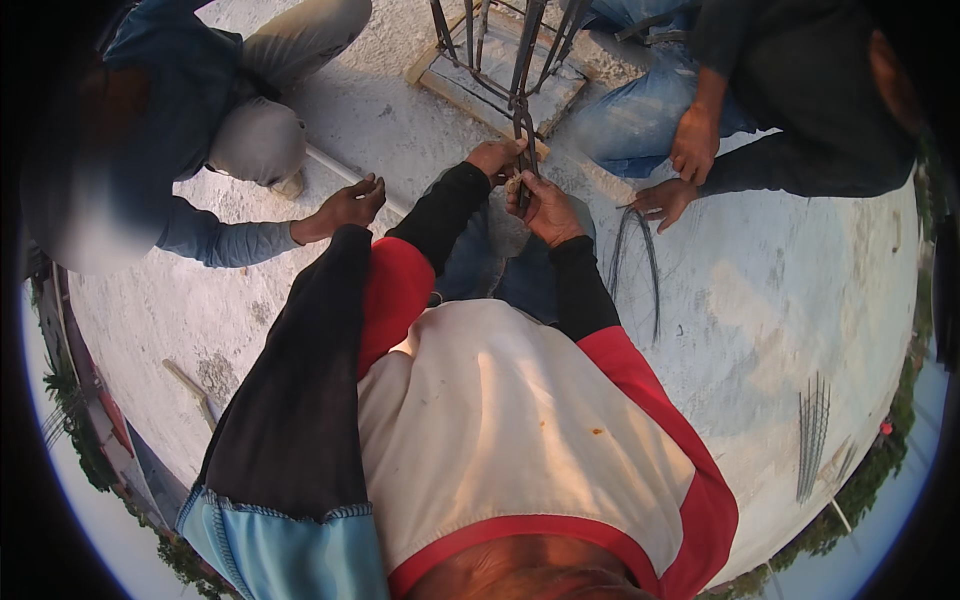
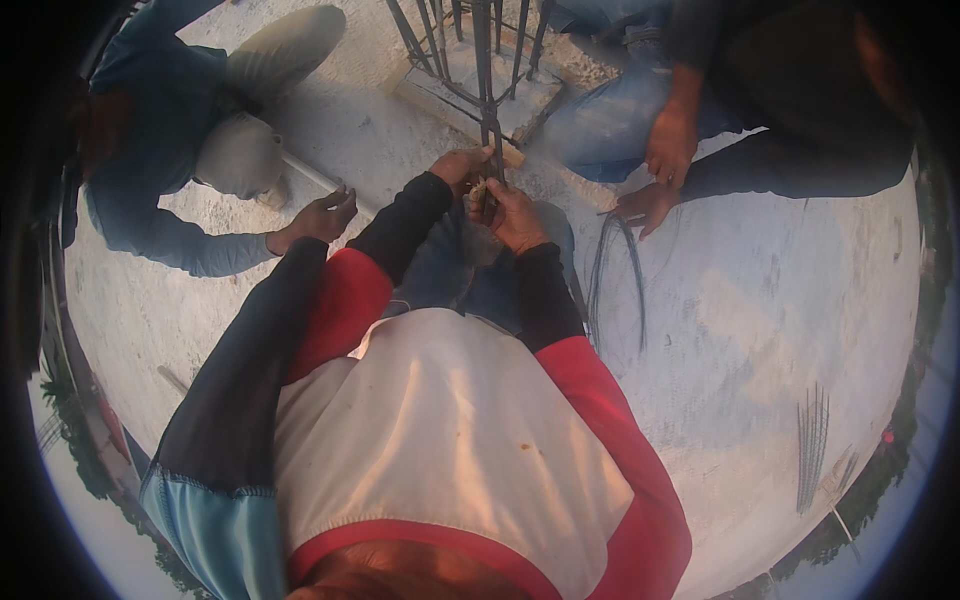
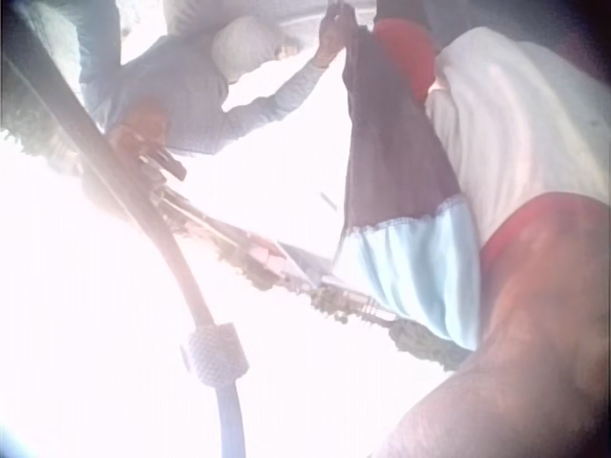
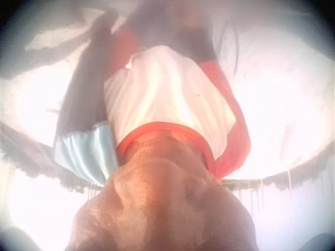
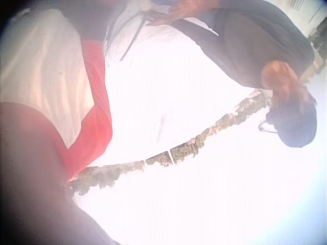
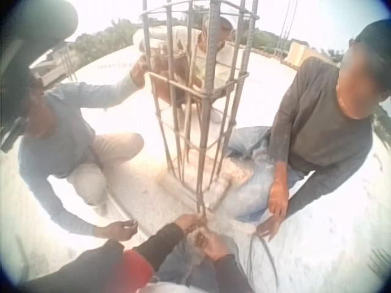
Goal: The person kneels on a concrete surface and uses pliers to twist wire ties around a vertical rebar cage. They repeatedly pick up wire ties, wrap them around intersecting bars, and twist them tight while two coworkers assist by holding the cage steady.
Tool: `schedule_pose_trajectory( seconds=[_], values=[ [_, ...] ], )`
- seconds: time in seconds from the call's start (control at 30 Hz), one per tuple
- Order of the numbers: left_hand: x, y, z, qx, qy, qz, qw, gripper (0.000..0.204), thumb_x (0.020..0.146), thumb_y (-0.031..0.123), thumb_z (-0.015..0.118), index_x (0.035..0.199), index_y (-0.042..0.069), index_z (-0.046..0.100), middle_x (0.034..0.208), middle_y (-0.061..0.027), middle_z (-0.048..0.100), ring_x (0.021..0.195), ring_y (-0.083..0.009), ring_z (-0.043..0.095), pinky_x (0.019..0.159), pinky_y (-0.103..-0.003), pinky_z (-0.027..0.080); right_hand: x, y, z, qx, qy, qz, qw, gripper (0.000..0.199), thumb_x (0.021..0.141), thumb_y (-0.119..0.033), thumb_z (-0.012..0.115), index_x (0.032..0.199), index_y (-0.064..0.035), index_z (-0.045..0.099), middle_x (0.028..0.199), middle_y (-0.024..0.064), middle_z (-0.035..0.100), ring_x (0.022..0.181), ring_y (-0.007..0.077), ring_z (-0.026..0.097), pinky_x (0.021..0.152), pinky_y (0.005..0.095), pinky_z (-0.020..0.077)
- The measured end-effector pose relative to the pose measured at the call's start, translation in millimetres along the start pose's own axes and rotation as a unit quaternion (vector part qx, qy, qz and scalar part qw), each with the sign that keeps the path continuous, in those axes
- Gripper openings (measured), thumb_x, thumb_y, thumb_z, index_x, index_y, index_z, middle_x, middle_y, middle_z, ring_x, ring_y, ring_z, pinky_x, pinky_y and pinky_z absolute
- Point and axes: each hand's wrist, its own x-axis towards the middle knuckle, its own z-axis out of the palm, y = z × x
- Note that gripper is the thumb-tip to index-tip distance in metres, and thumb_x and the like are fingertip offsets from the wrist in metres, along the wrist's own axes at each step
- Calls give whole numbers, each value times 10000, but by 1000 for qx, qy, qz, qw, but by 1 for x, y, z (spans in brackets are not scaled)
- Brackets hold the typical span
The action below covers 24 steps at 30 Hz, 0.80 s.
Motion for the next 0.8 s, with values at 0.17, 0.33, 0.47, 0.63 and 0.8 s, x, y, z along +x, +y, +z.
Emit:
schedule_pose_trajectory(
  seconds=[0.17, 0.33, 0.47, 0.63, 0.8],
  values=[
    [-7, 4, 9, -63, -41, 16, 997, 352, 1038, 340, 638, 1174, 24, 712, 1075, -96, 702, 915, -203, 587, 840, -381, 471, 0, -35, -14, -128, -47, 48, 990, 332, 1034, -313, 680, 1236, -52, 643, 1054, 64, 701, 883, 167, 653, 734, 308, 527],
    [-22, 15, 11, -75, -61, 38, 995, 344, 1033, 337, 643, 1178, 34, 711, 1078, -95, 703, 933, -224, 613, 840, -388, 480, -1, -34, -2, -72, -53, 60, 994, 350, 1034, -315, 680, 1262, -54, 629, 1064, 60, 695, 961, 187, 686, 818, 350, 569],
    [-23, 16, 23, -90, -27, 28, 995, 331, 1023, 332, 655, 1170, 42, 716, 1083, -91, 708, 973, -228, 628, 889, -392, 492, -14, -46, 16, -201, 25, 51, 978, 383, 1028, -342, 673, 1281, -60, 619, 1085, 83, 695, 959, 219, 696, 834, 405, 576],
    [-6, 4, 43, -51, 68, 34, 996, 317, 1012, 323, 663, 1167, 53, 721, 1132, -92, 719, 1041, -230, 639, 954, -410, 491, -16, -42, 38, -825, 265, -105, 488, 444, 1001, -344, 649, 1278, -2, 596, 1058, 153, 698, 881, 292, 735, 780, 444, 595],
    [15, -13, 45, -68, 56, 31, 996, 326, 996, 335, 692, 1173, 63, 722, 1133, -61, 713, 1049, -214, 641, 937, -414, 493, -10, -24, 9, -858, 253, -246, 373, 374, 1004, -329, 633, 1134, 18, 585, 961, 167, 675, 768, 328, 739, 701, 463, 605]
  ],
)
